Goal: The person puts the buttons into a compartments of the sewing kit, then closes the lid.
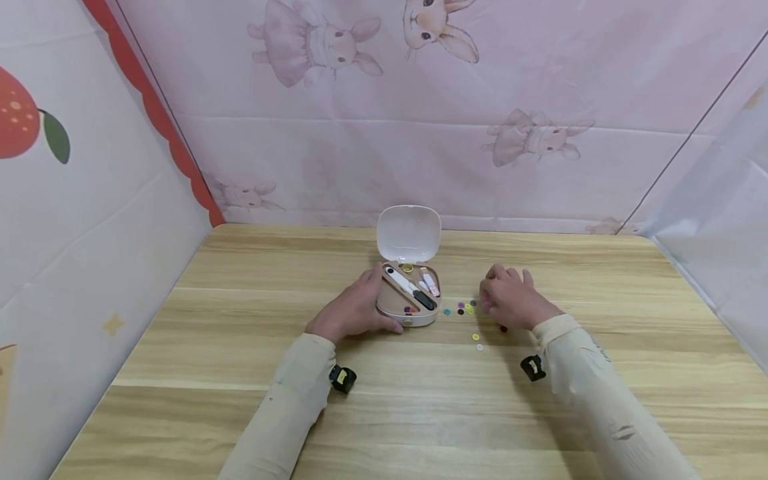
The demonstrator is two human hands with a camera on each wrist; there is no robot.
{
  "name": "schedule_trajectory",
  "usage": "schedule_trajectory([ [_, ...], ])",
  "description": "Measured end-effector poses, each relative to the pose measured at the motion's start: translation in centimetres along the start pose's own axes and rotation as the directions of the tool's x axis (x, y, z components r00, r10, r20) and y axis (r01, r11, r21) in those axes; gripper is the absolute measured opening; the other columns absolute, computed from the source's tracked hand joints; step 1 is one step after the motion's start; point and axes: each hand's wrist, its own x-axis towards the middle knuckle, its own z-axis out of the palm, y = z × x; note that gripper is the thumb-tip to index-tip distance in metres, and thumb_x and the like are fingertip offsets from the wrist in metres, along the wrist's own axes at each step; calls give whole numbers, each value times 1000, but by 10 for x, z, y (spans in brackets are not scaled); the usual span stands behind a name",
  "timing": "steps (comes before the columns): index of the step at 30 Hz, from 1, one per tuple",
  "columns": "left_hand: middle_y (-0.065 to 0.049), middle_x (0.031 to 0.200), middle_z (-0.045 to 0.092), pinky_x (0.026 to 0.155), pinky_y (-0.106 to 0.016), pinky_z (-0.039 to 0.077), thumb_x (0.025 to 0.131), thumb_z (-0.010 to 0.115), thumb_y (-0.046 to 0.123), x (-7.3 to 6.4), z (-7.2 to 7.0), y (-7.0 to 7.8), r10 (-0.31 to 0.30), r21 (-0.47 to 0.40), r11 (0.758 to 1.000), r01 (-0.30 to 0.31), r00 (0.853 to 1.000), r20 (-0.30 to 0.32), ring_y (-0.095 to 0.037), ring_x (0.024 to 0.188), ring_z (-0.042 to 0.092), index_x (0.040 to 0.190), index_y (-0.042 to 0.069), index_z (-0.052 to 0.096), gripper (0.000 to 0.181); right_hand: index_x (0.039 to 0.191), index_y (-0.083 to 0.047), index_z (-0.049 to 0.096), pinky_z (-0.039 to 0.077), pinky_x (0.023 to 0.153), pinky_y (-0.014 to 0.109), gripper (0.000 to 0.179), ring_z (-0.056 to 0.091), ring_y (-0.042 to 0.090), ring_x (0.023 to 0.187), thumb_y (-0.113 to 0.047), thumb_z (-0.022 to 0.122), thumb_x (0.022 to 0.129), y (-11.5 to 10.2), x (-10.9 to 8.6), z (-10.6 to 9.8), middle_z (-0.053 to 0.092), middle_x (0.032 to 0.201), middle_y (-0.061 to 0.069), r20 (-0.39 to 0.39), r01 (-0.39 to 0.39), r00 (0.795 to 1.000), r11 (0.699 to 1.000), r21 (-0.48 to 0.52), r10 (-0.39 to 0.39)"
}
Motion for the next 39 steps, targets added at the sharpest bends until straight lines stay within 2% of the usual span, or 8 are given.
schedule_trajectory([
  [5, -22, 162, 24, 118, -41, 30, 76, 90, 41, 2, 1, -1, -8, 6, 1000, 8, 1000, 4, -29, 145, 32, 161, -1, 2, 130, 76, -16, 62, 34, 89, 61, 20, 50, 41, 105, 2, 65, 84, -3, 1, -3, 56, 120, 18, -30, 10, 999, 1000, 7, -9],
  [12, -23, 162, 24, 118, -42, 29, 76, 90, 41, 1, 1, 0, -8, 5, 1000, 8, 1000, 6, -30, 145, 32, 161, -2, 2, 129, 79, -14, 65, 31, 97, 68, 15, 50, 45, 112, -2, 69, 85, -12, 6, -9, 56, 121, 18, -71, 29, 997, 1000, 1, -29],
  [17, -23, 162, 25, 118, -42, 30, 76, 90, 40, 1, 0, 0, -6, 2, 1000, 6, 1000, 7, -30, 145, 33, 161, -2, 2, 129, 80, -13, 66, 30, 99, 63, 13, 48, 43, 113, -2, 71, 85, -22, 9, -11, 57, 120, 16, -132, 70, 989, 998, -1, -69],
  [24, -23, 162, 24, 118, -42, 29, 76, 90, 41, 1, -1, 0, 4, 11, 1000, -4, 1000, 6, -30, 145, 32, 161, -2, 2, 130, 80, -14, 62, 24, 106, 68, 17, 45, 45, 120, 0, 72, 83, -38, 15, -11, 55, 125, 17, -198, 114, 974, 993, -2, -113],
  [29, -23, 161, 26, 118, -42, 30, 75, 91, 42, 1, 0, -1, 10, 11, 1000, -9, 1000, -3, -30, 144, 34, 161, -2, 3, 131, 80, -16, 61, 20, 110, 67, 19, 44, 41, 124, 0, 73, 83, -51, 20, -10, 55, 126, 15, -230, 151, 963, 988, 24, -142],
  [35, -21, 161, 27, 117, -41, 31, 75, 90, 44, 2, 0, -1, -5, 5, 1000, 5, 1000, 5, -28, 143, 35, 161, 0, 3, 130, 80, -14, 63, 29, 102, 56, 16, 46, 37, 117, -3, 75, 85, -66, 26, -8, 56, 123, 15, -281, 232, 935, 972, 28, -215],
  [39, -22, 159, 29, 116, -42, 32, 75, 90, 43, 1, -1, 0, 1, 5, 1000, -1, 1000, 4, -28, 141, 38, 161, -1, 5, 129, 80, -14, 63, 29, 98, 52, 17, 47, 36, 115, -3, 75, 84, -73, 29, -5, 56, 123, 14, -293, 272, 922, 962, 25, -253],
])
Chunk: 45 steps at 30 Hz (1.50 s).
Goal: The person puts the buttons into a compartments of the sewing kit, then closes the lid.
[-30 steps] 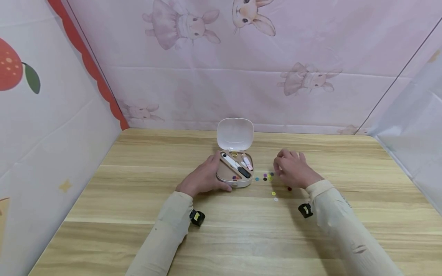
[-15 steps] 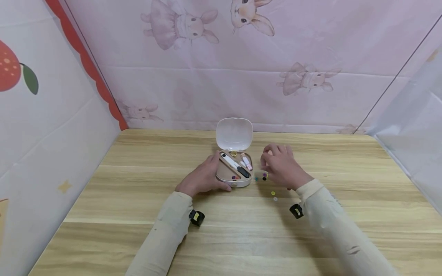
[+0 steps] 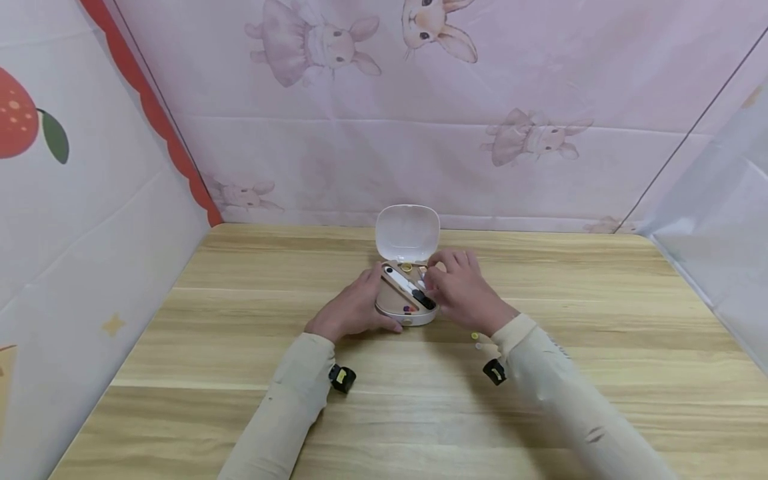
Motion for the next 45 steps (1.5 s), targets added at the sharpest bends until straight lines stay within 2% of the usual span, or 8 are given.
schedule_trajectory([
  [7, -21, 156, 33, 113, -41, 36, 75, 91, 42, -1, 0, 0, 15, 11, 1000, -15, 1000, -12, -27, 136, 42, 161, -1, 7, 128, 79, -13, 63, 32, 93, 50, 19, 49, 35, 110, -3, 79, 83, -10, 7, 8, 57, 117, 12, -41, 65, 997, 998, -1, -65],
  [16, -18, 148, 41, 109, -40, 40, 75, 91, 40, 0, 1, -1, 40, 11, 999, -40, 999, -24, -26, 127, 48, 160, 1, 13, 122, 78, -16, 61, 32, 93, 50, 21, 50, 36, 108, -10, 81, 83, -20, 14, 13, 56, 118, 11, -11, 84, 996, 996, 16, -84],
  [22, -17, 148, 41, 109, -40, 40, 75, 91, 40, 1, 1, -2, 35, 6, 999, -35, 999, -20, -26, 128, 47, 160, 1, 12, 122, 79, -16, 64, 31, 94, 52, 19, 49, 36, 110, -9, 81, 84, -24, 16, 16, 57, 121, 12, 18, 96, 995, 995, 16, -96],
  [27, -17, 148, 41, 109, -40, 40, 75, 91, 40, 1, 1, -2, 28, 9, 1000, -27, 999, -19, -26, 129, 47, 160, 0, 13, 122, 82, -16, 67, 29, 97, 53, 16, 47, 35, 115, -6, 80, 84, -26, 18, 18, 57, 124, 12, 52, 87, 995, 996, 20, -88],
  [39, -13, 139, 46, 105, -39, 43, 74, 92, 40, 1, -1, 0, 33, 9, 999, -32, 999, -25, -24, 121, 50, 156, 4, 22, 113, 78, -17, 65, 29, 95, 53, 19, 45, 34, 116, -5, 78, 84, -30, 24, 19, 56, 125, 9, 122, 52, 991, 999, 4, -52],
  [45, -14, 146, 42, 107, -40, 41, 75, 91, 41, 0, -2, 0, 20, -5, 1000, -20, 1000, -12, -24, 125, 48, 160, 4, 16, 119, 79, -18, 66, 28, 100, 56, 17, 45, 34, 119, -8, 79, 84, -32, 27, 19, 55, 128, 9, 134, 45, 990, 999, -2, -44],
])
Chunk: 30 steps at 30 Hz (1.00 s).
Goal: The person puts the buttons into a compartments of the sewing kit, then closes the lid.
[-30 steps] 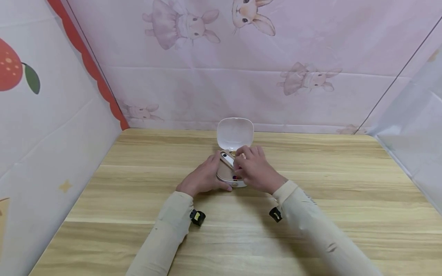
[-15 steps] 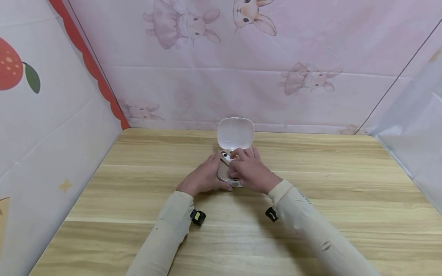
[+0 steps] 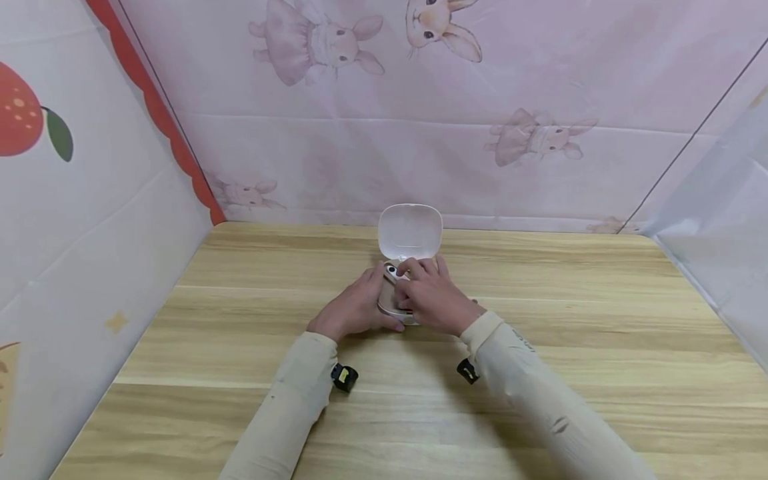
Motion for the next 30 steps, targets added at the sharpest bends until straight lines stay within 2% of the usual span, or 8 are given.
schedule_trajectory([
  [7, -15, 154, 36, 111, -41, 38, 76, 90, 42, 0, 1, -1, -21, -10, 1000, 21, 1000, 14, -25, 132, 44, 162, 4, 8, 125, 79, -19, 66, 26, 105, 63, 18, 45, 35, 121, -9, 79, 85, 0, 1, 2, 55, 128, 9, 9, -11, 1000, 1000, -6, 11],
  [23, -15, 150, 39, 110, -41, 40, 75, 90, 43, 1, 2, 0, -12, 14, 1000, 12, 1000, 4, -25, 130, 45, 161, 2, 11, 124, 81, -20, 64, 18, 111, 71, 18, 43, 35, 126, -10, 79, 87, -3, 0, 1, 53, 133, 9, 47, -35, 998, 999, -29, 36],
  [30, -14, 148, 41, 109, -40, 40, 75, 91, 42, 1, 3, 0, -12, 12, 1000, 12, 1000, 1, -25, 128, 46, 161, 3, 12, 123, 82, -19, 65, 19, 110, 70, 17, 42, 35, 127, -12, 79, 87, -3, -1, 1, 53, 131, 9, 39, -24, 999, 999, -25, 25],
])
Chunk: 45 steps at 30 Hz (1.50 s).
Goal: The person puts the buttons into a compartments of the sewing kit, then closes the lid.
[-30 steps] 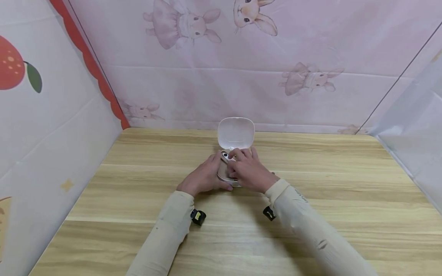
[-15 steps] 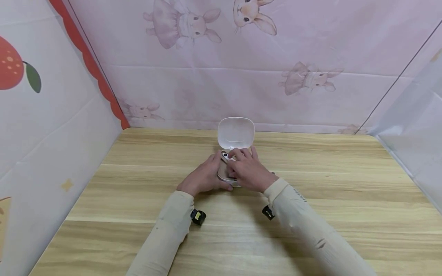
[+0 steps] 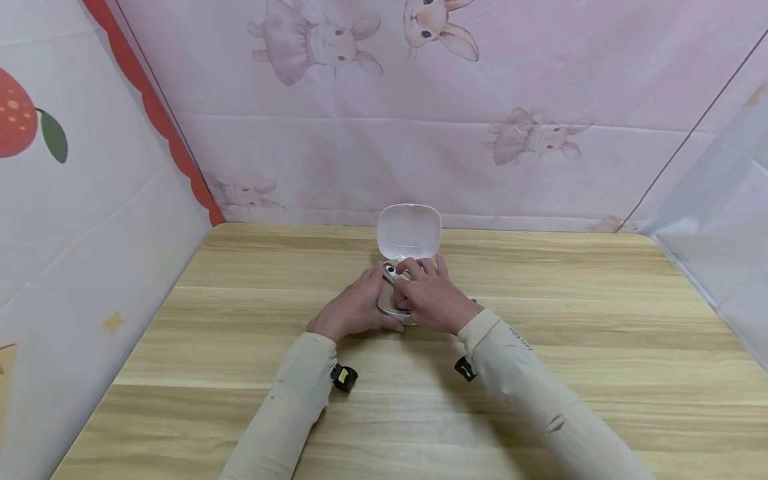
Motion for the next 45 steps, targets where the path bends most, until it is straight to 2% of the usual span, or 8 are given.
schedule_trajectory([
  [7, -12, 145, 43, 107, -40, 42, 75, 91, 41, 0, -1, 0, 5, -8, 1000, -5, 1000, 1, -24, 125, 48, 160, 6, 16, 119, 85, -18, 69, 22, 108, 71, 9, 44, 36, 125, -14, 77, 88, 1, 0, -2, 54, 131, 10, -3, 12, 1000, 1000, -16, -12],
  [14, -13, 145, 42, 107, -40, 42, 75, 91, 42, 0, -2, 1, -1, -4, 1000, 1, 1000, 0, -24, 126, 48, 160, 4, 14, 121, 80, -20, 65, 23, 107, 72, 17, 45, 36, 124, -12, 79, 86, 2, 1, -1, 55, 128, 10, -26, 10, 1000, 1000, -2, -10],
  [30, -12, 145, 43, 106, -40, 42, 75, 91, 42, 0, -2, 1, 1, -8, 1000, -1, 1000, 1, -24, 124, 48, 161, 6, 14, 121, 86, -18, 69, 22, 107, 72, 10, 44, 37, 125, -13, 77, 87, 5, 1, 0, 54, 130, 11, 6, 14, 1000, 1000, -7, -14],
  [39, -13, 147, 42, 108, -39, 41, 75, 91, 39, -1, -1, 1, 15, -11, 1000, -15, 1000, -4, -24, 127, 48, 161, 4, 13, 121, 87, -17, 69, 28, 101, 62, 9, 44, 36, 125, -13, 77, 88, 7, -2, -1, 53, 131, 14, -39, 30, 999, 999, 42, -28],
  [45, -12, 145, 43, 106, -39, 42, 76, 91, 38, -1, -1, 0, 9, -27, 1000, -9, 1000, -3, -23, 124, 49, 161, 5, 14, 120, 87, -18, 68, 29, 96, 52, 11, 46, 36, 115, -18, 79, 89, 15, -5, -6, 53, 129, 14, -67, 8, 998, 997, 76, -3],
])
